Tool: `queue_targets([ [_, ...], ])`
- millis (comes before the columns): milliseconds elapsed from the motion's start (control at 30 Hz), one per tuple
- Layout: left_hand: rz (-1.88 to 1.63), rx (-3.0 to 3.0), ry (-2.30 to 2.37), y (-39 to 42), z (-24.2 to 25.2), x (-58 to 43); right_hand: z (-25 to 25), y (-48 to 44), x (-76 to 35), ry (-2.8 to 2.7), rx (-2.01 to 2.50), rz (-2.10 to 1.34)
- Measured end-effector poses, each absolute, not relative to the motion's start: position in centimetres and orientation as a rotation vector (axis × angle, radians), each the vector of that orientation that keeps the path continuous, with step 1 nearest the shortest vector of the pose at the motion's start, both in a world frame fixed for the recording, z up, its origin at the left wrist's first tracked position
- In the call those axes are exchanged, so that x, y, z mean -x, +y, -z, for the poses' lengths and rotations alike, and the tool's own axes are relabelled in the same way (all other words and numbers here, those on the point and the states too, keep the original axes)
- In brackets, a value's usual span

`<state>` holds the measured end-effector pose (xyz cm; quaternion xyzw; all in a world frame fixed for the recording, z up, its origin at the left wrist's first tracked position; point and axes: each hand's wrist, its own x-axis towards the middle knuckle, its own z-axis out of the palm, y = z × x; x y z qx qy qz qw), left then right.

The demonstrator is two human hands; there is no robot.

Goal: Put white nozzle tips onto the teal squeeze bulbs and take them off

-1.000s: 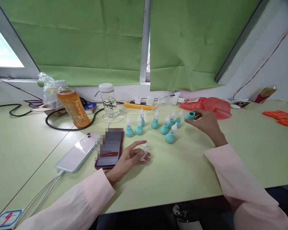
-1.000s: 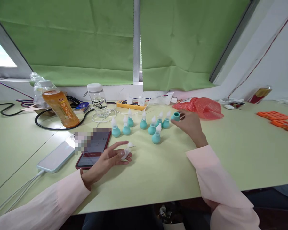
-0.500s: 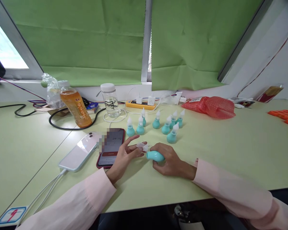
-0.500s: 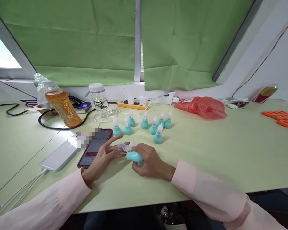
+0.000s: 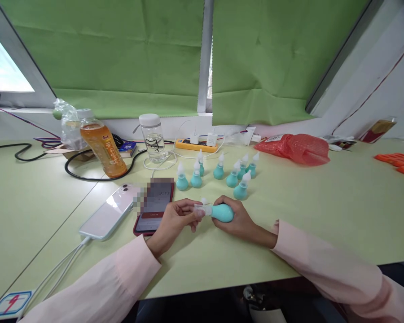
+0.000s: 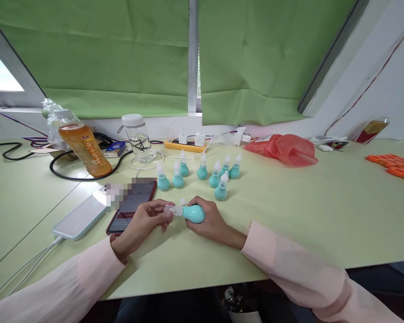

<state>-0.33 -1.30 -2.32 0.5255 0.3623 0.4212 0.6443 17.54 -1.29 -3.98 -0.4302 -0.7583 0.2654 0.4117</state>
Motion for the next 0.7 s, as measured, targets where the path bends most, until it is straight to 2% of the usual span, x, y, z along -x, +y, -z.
queue_targets([
  [133, -0.929, -1.195, 0.847, -1.4, 2.2, 0.3, 3.6, -1.0, -17.7, -1.846, 1.125, -0.899],
  [267, -0.903, -1.27, 0.881, -1.4, 2.1, 0.3, 3.5, -1.0, -18.0, -1.886, 1.113, -0.901],
  [567, -0.793, -1.259, 0.844, -1.2, 1.9, 0.5, 3.9, -1.3, -18.7, -2.15, 0.897, -0.179],
  [700, -0.827, -1.246, 0.841, -1.3, 2.0, 0.5, 4.1, -1.4, -18.5, -2.141, 0.879, -0.15],
])
